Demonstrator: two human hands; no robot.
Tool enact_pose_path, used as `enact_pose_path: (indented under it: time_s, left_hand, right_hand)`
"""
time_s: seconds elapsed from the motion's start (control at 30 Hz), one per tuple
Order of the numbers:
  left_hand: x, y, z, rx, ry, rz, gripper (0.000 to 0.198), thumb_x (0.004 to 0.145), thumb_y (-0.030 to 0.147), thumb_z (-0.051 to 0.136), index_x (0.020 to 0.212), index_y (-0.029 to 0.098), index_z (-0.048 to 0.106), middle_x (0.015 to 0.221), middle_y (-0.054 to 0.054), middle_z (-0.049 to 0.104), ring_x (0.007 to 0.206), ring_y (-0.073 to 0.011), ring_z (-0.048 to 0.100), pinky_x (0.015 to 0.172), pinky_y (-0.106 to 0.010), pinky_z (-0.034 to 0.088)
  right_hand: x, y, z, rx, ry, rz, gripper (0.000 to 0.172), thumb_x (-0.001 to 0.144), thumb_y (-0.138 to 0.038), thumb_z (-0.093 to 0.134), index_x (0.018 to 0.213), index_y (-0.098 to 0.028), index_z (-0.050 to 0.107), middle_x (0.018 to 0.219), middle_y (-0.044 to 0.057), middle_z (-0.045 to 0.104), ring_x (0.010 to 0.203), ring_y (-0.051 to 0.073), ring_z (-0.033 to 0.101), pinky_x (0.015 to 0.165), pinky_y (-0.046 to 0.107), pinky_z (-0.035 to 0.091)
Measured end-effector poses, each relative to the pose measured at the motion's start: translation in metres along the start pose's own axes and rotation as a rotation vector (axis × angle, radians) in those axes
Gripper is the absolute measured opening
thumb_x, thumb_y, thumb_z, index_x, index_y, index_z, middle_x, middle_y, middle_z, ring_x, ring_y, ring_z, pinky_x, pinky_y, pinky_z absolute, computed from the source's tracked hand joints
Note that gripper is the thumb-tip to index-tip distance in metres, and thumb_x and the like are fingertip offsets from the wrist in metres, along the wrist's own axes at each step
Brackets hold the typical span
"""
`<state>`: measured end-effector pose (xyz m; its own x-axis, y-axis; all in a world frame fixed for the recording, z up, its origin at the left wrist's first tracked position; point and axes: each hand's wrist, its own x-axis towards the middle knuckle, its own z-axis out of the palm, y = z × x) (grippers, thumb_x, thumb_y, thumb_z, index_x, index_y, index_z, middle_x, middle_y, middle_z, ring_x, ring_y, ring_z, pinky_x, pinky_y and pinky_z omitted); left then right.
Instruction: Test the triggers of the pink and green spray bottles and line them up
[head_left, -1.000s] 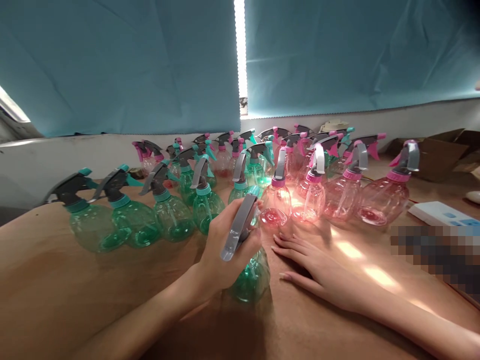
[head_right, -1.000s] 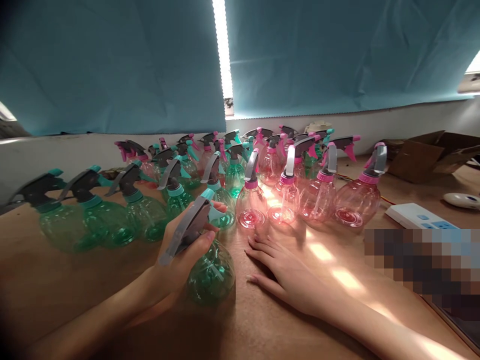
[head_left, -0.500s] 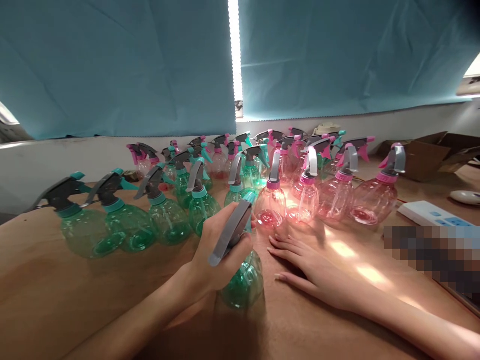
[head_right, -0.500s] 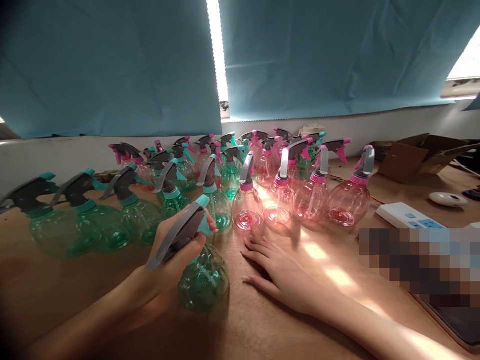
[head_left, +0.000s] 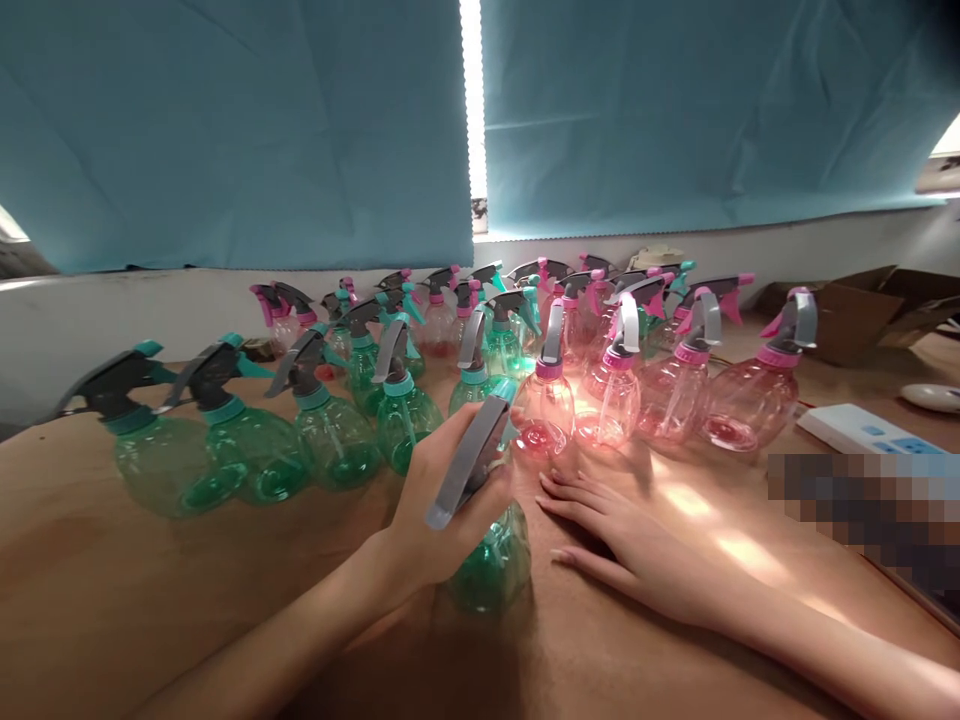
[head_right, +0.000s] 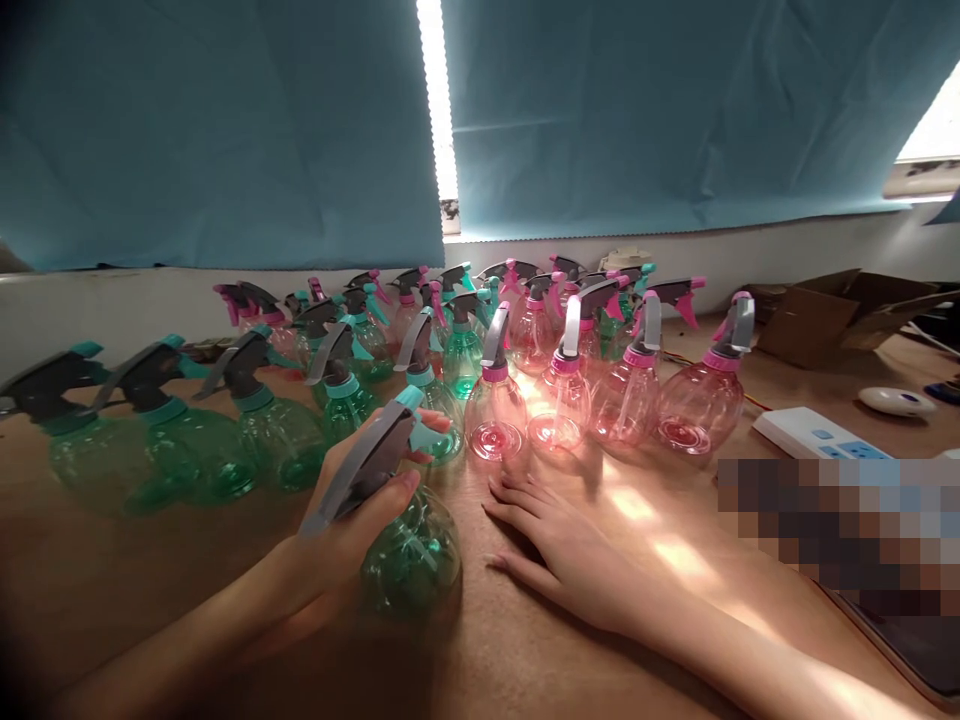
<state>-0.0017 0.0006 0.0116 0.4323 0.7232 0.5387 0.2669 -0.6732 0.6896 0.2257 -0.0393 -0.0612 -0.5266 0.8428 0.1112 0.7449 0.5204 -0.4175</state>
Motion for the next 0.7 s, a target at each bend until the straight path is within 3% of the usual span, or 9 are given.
enact_pose_path:
  time_s: [0.23, 0.7]
  left_hand:
    - [-0.0009, -0.0011, 0.0030, -0.003, 0.020, -0.014, 0.011, 0.083, 0.022, 0.050, 0.093, 0.019, 0.053, 0.078, -0.001, 0.050, 0.081, -0.0206, 0.059, 0.066, -0.031, 0.047]
    - [-0.0018, -0.0029, 0.0041, -0.045, 0.023, 0.003, 0.013, 0.084, 0.020, 0.050, 0.096, 0.019, 0.054, 0.078, 0.000, 0.048, 0.079, -0.0187, 0.057, 0.065, -0.030, 0.046]
  right_hand:
    - [0.0002, 0.0011, 0.0024, -0.030, 0.023, -0.024, 0.056, 0.098, -0.055, 0.044, 0.142, -0.022, 0.051, 0.150, 0.008, 0.046, 0.141, 0.032, 0.036, 0.117, 0.057, 0.024]
    - [0.0008, 0.0027, 0.0028, -0.030, 0.020, -0.035, 0.057, 0.098, -0.056, 0.043, 0.142, -0.021, 0.052, 0.150, 0.010, 0.047, 0.141, 0.031, 0.038, 0.116, 0.054, 0.030]
